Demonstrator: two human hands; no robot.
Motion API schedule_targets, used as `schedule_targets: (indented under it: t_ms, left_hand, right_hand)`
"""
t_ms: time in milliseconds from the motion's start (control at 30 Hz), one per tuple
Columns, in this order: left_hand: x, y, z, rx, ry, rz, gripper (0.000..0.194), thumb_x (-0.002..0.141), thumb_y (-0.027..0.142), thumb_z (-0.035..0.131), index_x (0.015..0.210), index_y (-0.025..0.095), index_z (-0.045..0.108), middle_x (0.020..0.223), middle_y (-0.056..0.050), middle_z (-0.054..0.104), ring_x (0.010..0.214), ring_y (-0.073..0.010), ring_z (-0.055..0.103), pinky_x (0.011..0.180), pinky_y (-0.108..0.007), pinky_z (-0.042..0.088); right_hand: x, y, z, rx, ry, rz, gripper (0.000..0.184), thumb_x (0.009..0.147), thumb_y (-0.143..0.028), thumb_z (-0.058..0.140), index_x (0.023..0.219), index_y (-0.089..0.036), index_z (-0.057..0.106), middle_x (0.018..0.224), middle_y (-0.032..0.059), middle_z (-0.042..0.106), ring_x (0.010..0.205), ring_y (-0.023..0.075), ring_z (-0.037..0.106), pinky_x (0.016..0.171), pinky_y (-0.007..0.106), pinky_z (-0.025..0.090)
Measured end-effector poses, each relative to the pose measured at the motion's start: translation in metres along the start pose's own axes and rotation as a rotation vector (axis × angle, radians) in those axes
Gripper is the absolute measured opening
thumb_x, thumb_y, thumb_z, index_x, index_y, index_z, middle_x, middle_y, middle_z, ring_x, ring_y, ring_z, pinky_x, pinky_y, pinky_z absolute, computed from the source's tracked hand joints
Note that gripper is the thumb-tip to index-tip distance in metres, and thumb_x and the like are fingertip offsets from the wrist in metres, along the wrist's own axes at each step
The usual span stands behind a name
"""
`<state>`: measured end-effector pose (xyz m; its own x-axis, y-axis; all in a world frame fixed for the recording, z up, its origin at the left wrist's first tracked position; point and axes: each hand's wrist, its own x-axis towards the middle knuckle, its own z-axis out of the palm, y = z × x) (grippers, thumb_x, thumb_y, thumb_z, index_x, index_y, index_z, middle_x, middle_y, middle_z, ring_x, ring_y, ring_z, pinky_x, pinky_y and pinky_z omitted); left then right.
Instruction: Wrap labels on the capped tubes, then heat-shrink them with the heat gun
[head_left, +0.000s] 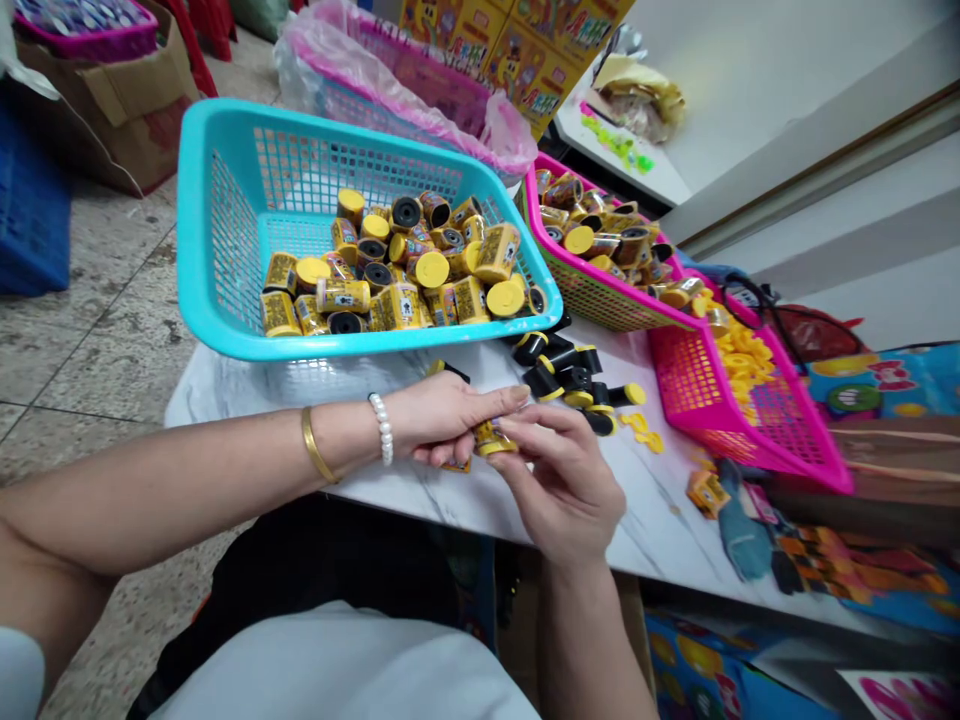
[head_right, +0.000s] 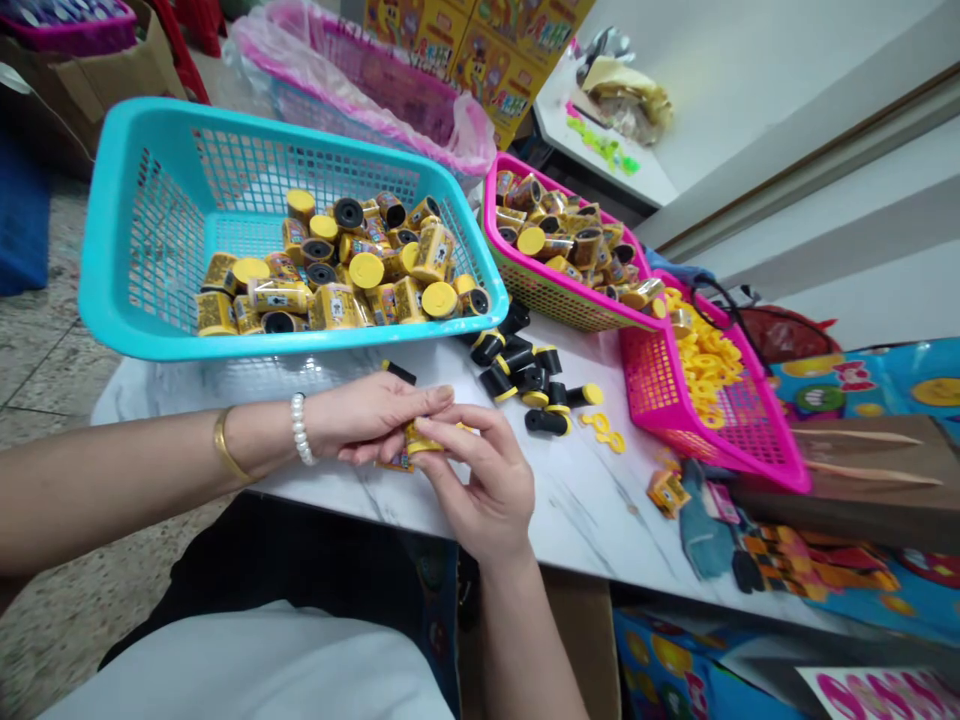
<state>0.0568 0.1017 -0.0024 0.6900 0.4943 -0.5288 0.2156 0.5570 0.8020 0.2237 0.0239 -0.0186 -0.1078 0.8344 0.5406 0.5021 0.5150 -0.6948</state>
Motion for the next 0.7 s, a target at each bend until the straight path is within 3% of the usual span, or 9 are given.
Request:
schedule_targets:
  t_ms: [100, 200, 333, 533, 700]
  left_hand:
    - [0.001, 0.000, -0.001, -0.080, -0.085, -0.008, 0.071, 0.085, 0.075, 0.047, 0.050, 0.013, 0.055, 0.036, 0.000, 0.047, 0.025, -0.0064, 0.039, 0.026, -0.018, 0.022]
    - [0.000, 0.002, -0.003, -0.147, -0.190, 0.059, 0.055, 0.084, 0.063, 0.061, 0.063, 0.012, 0.061, 0.042, 0.002, 0.054, 0.028, -0.0061, 0.043, 0.029, -0.017, 0.025]
    - [0.003, -0.001, -0.003, -0.129, -0.093, 0.172, 0.053, 0.072, 0.064, 0.074, 0.064, 0.015, 0.056, 0.045, 0.005, 0.054, 0.030, -0.0040, 0.042, 0.030, -0.015, 0.027]
    - [0.006, -0.005, -0.001, -0.162, -0.158, 0.106, 0.056, 0.077, 0.068, 0.067, 0.071, 0.013, 0.060, 0.047, 0.003, 0.057, 0.031, -0.0052, 0.045, 0.031, -0.016, 0.031]
    - [0.003, -0.001, -0.002, -0.117, -0.090, 0.049, 0.059, 0.075, 0.070, 0.066, 0.066, 0.013, 0.059, 0.042, 0.002, 0.055, 0.027, -0.0051, 0.042, 0.028, -0.016, 0.025]
  right_hand:
    - [0.002, -0.003, -0.005, -0.064, 0.027, -0.034, 0.032, 0.079, -0.011, 0.077, 0.101, -0.034, 0.077, 0.099, 0.0029, 0.067, 0.088, 0.0182, 0.067, 0.074, 0.034, 0.061]
    - [-0.002, 0.000, -0.006, 0.031, 0.158, 0.013, 0.026, 0.082, -0.016, 0.074, 0.102, -0.033, 0.076, 0.096, 0.0032, 0.066, 0.086, 0.0180, 0.066, 0.070, 0.033, 0.060]
    - [-0.005, 0.002, -0.007, -0.019, 0.111, -0.011, 0.040, 0.081, -0.012, 0.074, 0.114, -0.035, 0.073, 0.101, 0.0035, 0.064, 0.088, 0.0170, 0.065, 0.066, 0.029, 0.058]
    - [-0.007, 0.002, -0.006, -0.150, 0.166, -0.075, 0.028, 0.078, -0.010, 0.076, 0.095, -0.032, 0.076, 0.084, -0.0004, 0.063, 0.072, 0.0137, 0.063, 0.062, 0.028, 0.055]
    - [-0.007, 0.005, -0.006, -0.116, 0.094, 0.004, 0.033, 0.079, -0.016, 0.078, 0.108, -0.031, 0.074, 0.091, 0.0019, 0.062, 0.076, 0.0154, 0.062, 0.062, 0.029, 0.054]
